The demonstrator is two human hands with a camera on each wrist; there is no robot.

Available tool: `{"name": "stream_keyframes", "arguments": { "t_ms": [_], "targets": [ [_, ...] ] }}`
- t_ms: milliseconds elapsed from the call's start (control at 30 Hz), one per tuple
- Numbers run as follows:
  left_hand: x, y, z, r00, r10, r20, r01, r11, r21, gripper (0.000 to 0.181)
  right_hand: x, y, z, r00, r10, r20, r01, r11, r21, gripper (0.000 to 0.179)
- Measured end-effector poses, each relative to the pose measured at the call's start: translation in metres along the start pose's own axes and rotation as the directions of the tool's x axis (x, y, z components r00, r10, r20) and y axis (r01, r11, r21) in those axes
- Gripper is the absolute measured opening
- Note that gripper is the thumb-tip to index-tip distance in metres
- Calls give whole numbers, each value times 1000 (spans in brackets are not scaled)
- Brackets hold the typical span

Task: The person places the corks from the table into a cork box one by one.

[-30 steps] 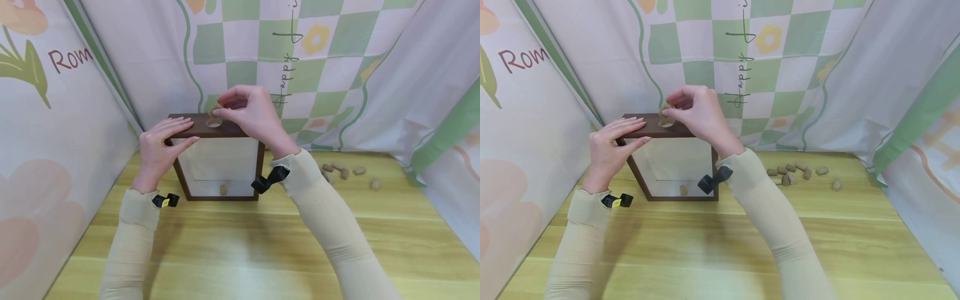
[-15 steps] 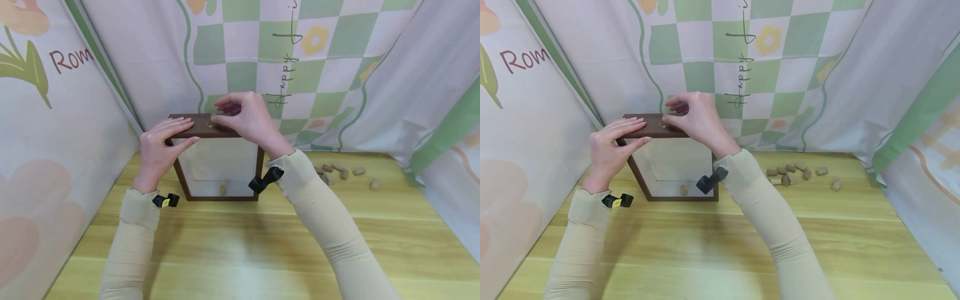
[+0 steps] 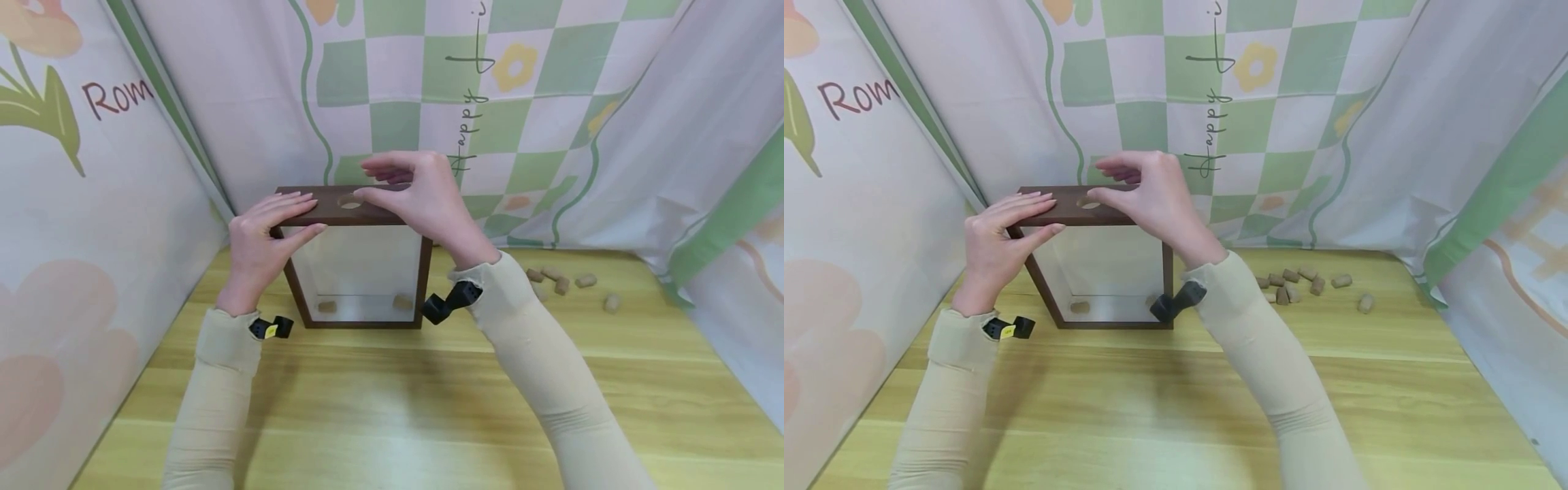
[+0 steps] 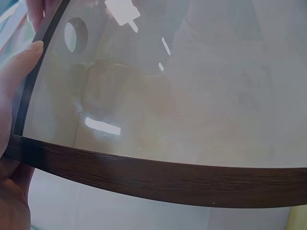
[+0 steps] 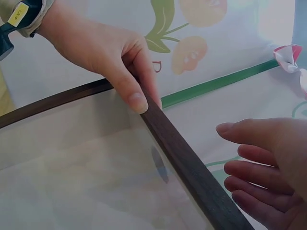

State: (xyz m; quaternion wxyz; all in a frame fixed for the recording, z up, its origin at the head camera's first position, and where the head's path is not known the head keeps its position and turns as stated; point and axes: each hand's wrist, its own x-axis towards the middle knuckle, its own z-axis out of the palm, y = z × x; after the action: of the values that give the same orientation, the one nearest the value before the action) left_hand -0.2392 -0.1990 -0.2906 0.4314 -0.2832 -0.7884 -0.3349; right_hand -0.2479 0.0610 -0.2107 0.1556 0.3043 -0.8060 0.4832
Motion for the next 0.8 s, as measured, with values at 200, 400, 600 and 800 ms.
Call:
{"name": "stream_keyframes", "arguments": {
  "t_ms": [200, 400, 600, 800],
  "targets": [
    [0, 0, 1, 1000, 8, -7, -8, 1000, -5, 41, -12, 3, -13, 999, 18, -42, -17, 999, 43, 40],
    [0, 0, 1, 1000, 17, -10, -17, 1000, -10, 41, -26, 11, -31, 994, 65, -91, -62, 998, 28, 40],
    [0, 0, 1, 1000, 21, -15, -22, 1000, -19, 39, -42, 21, -50, 978, 107, -180, -108, 994, 6, 37],
    [0, 0, 2, 1000, 22, -19, -22, 999, -23, 38, -58, 35, -68, 957, 145, -251, -142, 989, 27, 36]
  ]
}}
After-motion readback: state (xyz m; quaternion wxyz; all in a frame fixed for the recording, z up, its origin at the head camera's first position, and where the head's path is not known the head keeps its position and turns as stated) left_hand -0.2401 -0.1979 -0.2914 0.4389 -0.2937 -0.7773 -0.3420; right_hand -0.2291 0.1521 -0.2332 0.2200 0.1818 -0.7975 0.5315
